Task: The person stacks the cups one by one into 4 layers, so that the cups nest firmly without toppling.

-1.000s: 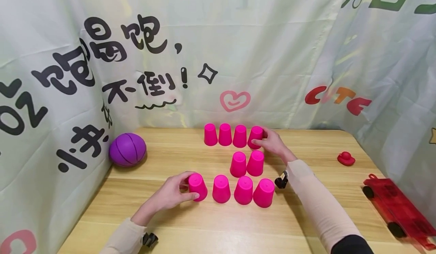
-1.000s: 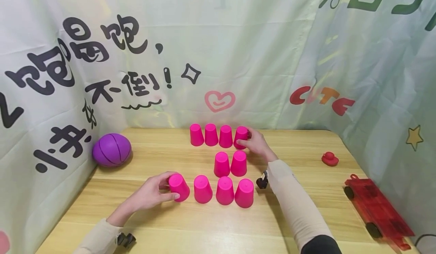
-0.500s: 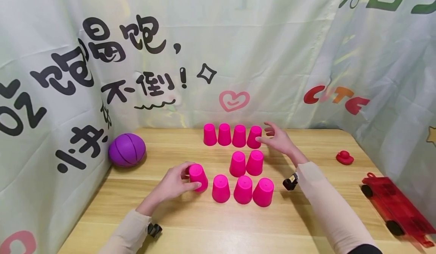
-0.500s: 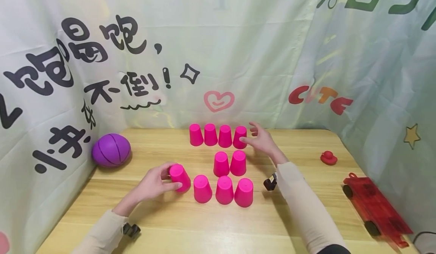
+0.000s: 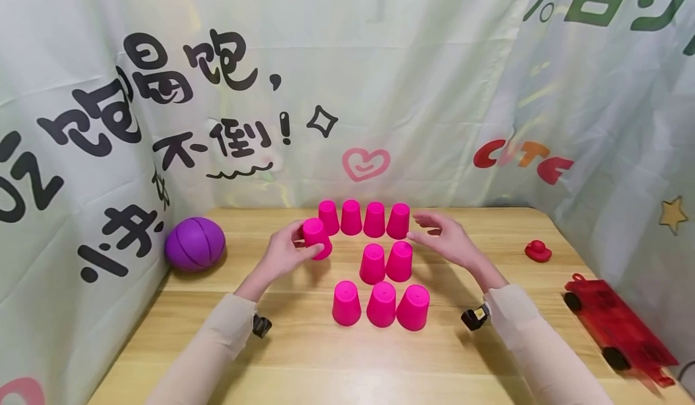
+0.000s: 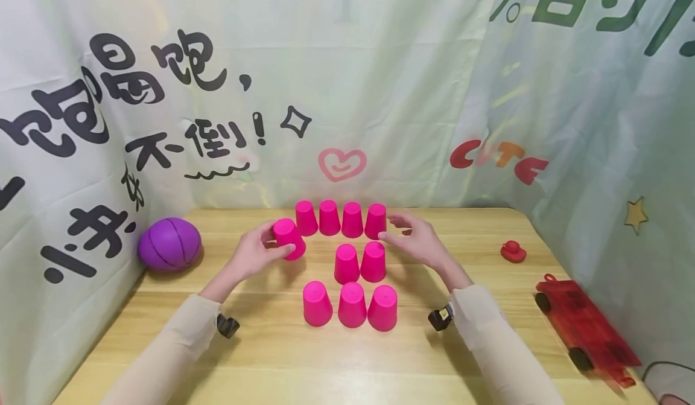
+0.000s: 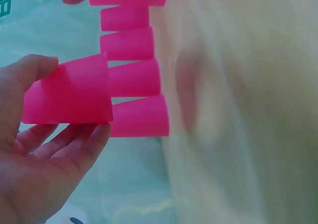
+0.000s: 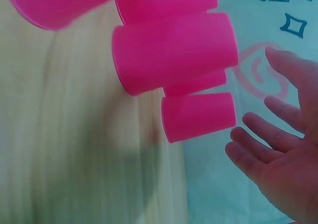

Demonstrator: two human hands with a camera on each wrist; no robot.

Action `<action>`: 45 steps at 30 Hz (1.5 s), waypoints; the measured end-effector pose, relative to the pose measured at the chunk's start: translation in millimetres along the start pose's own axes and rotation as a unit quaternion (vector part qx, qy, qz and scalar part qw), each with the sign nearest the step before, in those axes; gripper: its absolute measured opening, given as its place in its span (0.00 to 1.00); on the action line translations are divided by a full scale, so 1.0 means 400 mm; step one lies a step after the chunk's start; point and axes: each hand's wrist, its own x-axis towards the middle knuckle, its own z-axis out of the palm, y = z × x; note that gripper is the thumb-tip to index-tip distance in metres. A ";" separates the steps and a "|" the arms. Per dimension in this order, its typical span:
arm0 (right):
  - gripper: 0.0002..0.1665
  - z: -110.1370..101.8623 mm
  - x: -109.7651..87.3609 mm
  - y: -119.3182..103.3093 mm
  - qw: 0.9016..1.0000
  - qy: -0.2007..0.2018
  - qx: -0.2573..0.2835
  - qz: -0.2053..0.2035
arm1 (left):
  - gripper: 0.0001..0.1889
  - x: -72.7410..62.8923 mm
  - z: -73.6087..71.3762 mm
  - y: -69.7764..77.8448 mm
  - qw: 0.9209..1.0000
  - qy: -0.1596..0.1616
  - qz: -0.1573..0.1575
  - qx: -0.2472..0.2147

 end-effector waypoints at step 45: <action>0.30 0.097 -0.069 -0.002 0.998 -0.041 0.035 -0.022 | 0.33 0.288 0.043 0.064 0.998 0.039 -0.038 0.034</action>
